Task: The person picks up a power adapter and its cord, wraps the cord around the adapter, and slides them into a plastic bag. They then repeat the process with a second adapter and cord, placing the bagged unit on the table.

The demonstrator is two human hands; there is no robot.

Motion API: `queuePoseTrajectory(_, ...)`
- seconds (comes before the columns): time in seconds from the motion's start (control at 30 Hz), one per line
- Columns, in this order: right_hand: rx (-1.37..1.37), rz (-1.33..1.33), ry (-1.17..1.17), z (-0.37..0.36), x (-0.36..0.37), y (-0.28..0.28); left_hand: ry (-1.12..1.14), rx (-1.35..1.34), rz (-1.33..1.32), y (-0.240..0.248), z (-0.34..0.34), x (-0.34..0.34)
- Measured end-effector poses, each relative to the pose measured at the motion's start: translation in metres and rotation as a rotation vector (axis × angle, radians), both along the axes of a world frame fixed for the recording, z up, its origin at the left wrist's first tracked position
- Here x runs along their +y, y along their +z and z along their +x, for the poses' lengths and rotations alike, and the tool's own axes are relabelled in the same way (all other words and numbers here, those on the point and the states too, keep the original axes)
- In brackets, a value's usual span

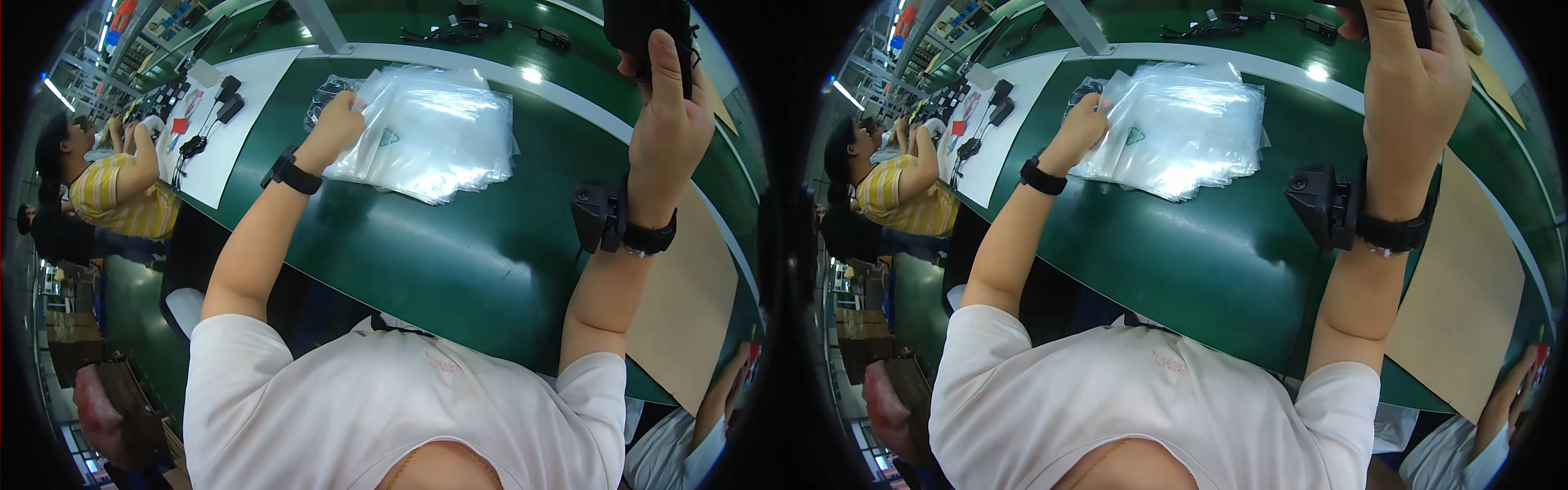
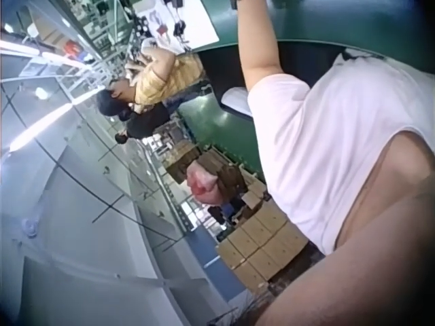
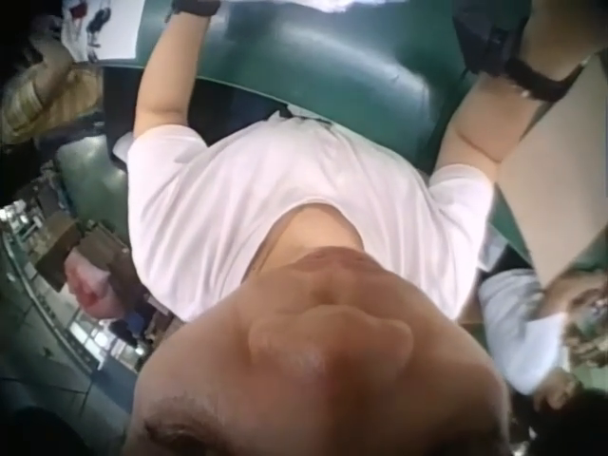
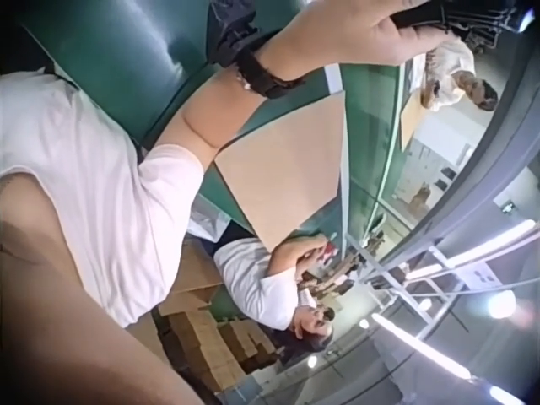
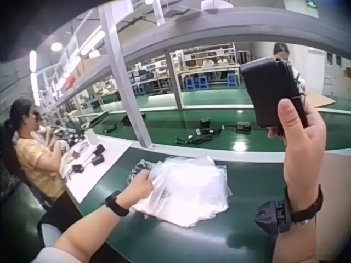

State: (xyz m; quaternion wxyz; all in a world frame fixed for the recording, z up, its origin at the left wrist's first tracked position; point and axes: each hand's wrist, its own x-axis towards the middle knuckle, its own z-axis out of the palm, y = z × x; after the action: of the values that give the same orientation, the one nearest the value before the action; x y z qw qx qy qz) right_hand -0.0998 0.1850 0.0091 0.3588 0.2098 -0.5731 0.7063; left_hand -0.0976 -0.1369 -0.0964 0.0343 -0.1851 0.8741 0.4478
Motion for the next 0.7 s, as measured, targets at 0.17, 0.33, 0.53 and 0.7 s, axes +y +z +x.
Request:
queuePoseTrajectory(0.17, 0.013, 0.023, -0.019, 0.004, -0.002, 0.003, -0.096, 0.33, -0.314, -0.011, 0.001, 0.005)
queuePoseTrajectory(0.33, 0.05, 0.127, -0.112, 0.016, -0.009, 0.014, -0.034, 0.381, -0.543, 0.002, 0.01, 0.005)
queuePoseTrajectory(0.53, 0.054, 0.127, -0.078, 0.017, -0.007, 0.014, -0.213, 0.047, -0.089, 0.028, 0.026, 0.005)
queuePoseTrajectory(0.7, -0.051, 0.117, 0.038, 0.014, -0.007, 0.005, -0.161, 0.077, 0.274, 0.016, 0.025, 0.009)
